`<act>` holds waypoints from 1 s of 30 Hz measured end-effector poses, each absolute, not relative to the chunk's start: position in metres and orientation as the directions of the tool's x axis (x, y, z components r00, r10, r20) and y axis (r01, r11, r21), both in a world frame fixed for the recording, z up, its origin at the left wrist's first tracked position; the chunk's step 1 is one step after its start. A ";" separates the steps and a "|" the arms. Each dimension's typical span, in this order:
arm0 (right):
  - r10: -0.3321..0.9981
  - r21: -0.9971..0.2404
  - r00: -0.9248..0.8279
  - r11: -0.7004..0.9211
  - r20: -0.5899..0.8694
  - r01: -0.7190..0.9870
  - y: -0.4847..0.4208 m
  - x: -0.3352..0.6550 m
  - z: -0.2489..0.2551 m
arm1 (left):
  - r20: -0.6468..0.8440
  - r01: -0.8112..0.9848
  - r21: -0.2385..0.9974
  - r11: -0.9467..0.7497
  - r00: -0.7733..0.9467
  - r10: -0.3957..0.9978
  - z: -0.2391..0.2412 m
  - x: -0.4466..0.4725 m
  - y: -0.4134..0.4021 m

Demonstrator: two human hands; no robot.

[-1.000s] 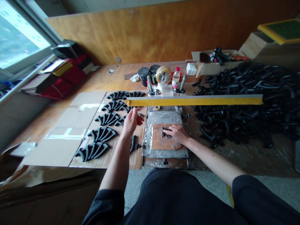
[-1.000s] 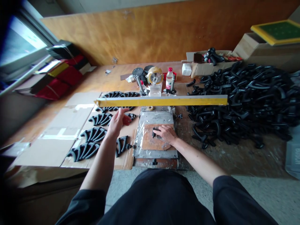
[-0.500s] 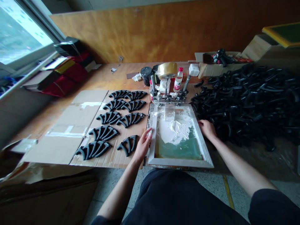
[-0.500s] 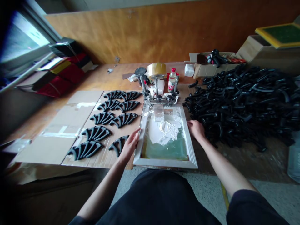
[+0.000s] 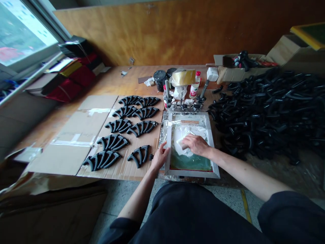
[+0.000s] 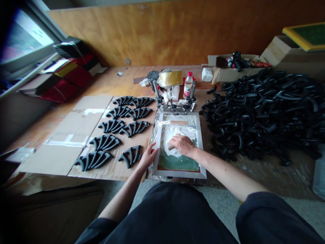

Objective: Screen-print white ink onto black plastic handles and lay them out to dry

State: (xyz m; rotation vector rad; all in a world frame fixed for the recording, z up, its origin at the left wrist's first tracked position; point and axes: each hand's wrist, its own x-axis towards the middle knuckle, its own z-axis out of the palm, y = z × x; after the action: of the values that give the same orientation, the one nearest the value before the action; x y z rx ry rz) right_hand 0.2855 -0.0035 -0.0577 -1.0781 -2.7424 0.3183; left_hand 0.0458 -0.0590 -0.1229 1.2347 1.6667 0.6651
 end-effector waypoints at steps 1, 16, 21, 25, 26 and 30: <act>0.619 -0.265 -0.781 0.770 0.083 0.581 -0.009 0.294 -0.057 | -0.354 0.431 0.834 0.345 -0.063 0.933 -0.124 0.046 -0.059; 0.609 -0.310 -0.777 0.778 0.158 0.547 -0.023 0.299 -0.058 | -0.380 0.377 0.848 0.372 -0.056 0.923 -0.114 0.046 -0.061; 0.823 -0.380 -0.534 0.565 0.194 0.733 0.029 0.275 -0.026 | -0.378 0.284 0.892 0.352 0.039 0.925 -0.087 0.044 -0.061; 0.910 -0.434 -0.321 0.408 0.262 0.803 0.076 0.297 -0.003 | -0.352 0.135 0.929 0.344 0.043 0.935 -0.043 0.044 -0.060; 0.928 -0.478 -0.229 0.350 0.294 0.805 0.084 0.314 0.000 | -0.335 0.084 0.940 0.331 0.028 0.942 -0.031 0.045 -0.058; 0.951 -0.615 0.101 0.107 0.293 0.782 0.087 0.384 -0.015 | -0.139 -0.149 0.980 0.130 -0.056 0.989 0.015 0.057 -0.035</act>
State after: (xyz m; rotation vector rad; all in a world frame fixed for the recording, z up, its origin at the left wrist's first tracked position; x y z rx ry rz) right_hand 0.3844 0.0874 -0.0153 -1.7059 -1.7119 0.3186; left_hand 0.0570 -0.0345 0.0146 0.9713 1.2097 1.2218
